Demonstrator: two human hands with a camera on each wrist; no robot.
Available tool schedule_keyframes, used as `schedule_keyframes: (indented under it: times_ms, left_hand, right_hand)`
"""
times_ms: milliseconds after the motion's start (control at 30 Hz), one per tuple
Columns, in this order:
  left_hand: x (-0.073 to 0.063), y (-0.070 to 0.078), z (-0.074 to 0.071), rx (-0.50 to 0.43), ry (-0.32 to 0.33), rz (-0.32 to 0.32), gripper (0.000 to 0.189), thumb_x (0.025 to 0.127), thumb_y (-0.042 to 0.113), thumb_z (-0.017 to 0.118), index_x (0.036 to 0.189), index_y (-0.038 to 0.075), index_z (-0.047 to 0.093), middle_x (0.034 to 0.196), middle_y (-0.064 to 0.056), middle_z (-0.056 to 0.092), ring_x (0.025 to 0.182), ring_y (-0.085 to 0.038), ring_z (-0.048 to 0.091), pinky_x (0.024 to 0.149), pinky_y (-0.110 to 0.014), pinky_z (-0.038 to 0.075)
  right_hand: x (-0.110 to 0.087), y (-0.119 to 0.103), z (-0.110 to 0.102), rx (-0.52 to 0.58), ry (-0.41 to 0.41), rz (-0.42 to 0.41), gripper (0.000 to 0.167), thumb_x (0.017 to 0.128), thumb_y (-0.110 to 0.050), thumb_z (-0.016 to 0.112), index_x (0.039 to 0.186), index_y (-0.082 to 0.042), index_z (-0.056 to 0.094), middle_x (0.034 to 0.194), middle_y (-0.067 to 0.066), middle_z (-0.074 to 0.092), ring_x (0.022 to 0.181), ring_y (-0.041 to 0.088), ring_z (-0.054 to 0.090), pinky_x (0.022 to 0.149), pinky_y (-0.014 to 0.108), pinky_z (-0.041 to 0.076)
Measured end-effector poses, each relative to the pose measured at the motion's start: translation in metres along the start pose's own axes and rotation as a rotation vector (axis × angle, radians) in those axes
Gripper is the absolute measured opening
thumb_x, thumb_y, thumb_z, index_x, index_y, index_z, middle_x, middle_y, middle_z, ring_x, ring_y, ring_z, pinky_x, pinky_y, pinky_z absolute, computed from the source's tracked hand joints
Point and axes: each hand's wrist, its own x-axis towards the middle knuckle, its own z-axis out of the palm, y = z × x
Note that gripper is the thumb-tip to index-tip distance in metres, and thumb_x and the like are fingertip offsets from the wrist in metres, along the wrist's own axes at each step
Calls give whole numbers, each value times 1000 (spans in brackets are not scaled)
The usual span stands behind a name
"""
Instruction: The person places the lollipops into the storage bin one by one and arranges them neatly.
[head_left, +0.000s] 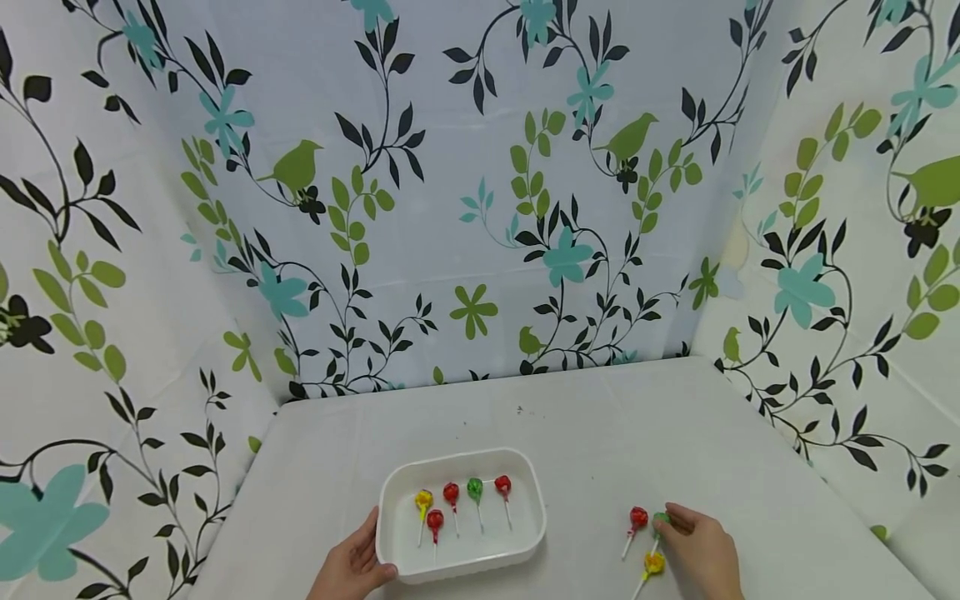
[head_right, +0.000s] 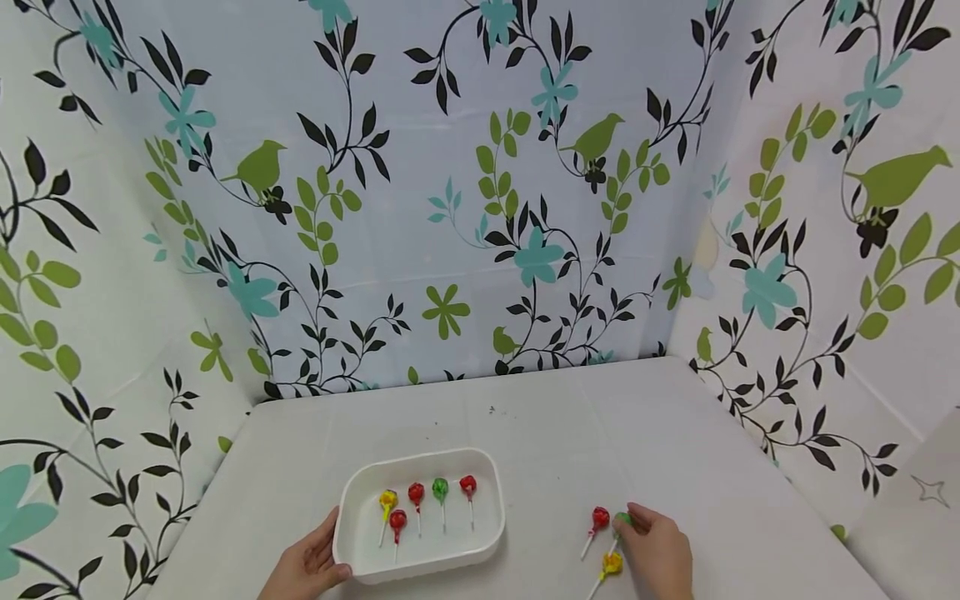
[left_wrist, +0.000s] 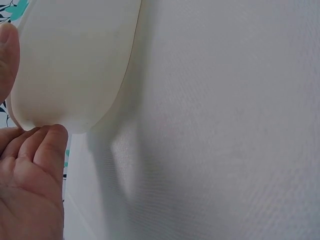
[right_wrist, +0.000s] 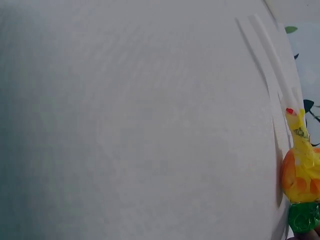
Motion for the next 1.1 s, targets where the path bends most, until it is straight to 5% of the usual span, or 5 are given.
schedule_keyframes:
  times_ms: [567,867,1100]
  left_hand:
    - [2,-6,-3,-44,-40,18,104,91,20,79,156,-16,6,163,-33,8,149,-47,16,112,-26,46]
    - [0,-4,-3,-40,-28,17,104,91,21,79,156,-16,7,162,-34,10,149,-48,19,111,-26,47]
    - [1,-2,-5,-30,-30,11,102,93,23,77,156,-16,7,162,-34,10,148,-48,19,110,-27,49]
  right_hand:
    - [4,12,-8,82,53,27,55,91,-43,76,126,-1,71,108,14,79,126,51,56,101,70,46]
    - [7,0,-22,160,86,11,55,90,-39,78,124,4,70,101,15,80,97,34,74,68,36,64]
    - [4,-17,-23,183,86,-20,56,91,-38,79,127,4,69,108,17,79,101,33,75,73,40,66]
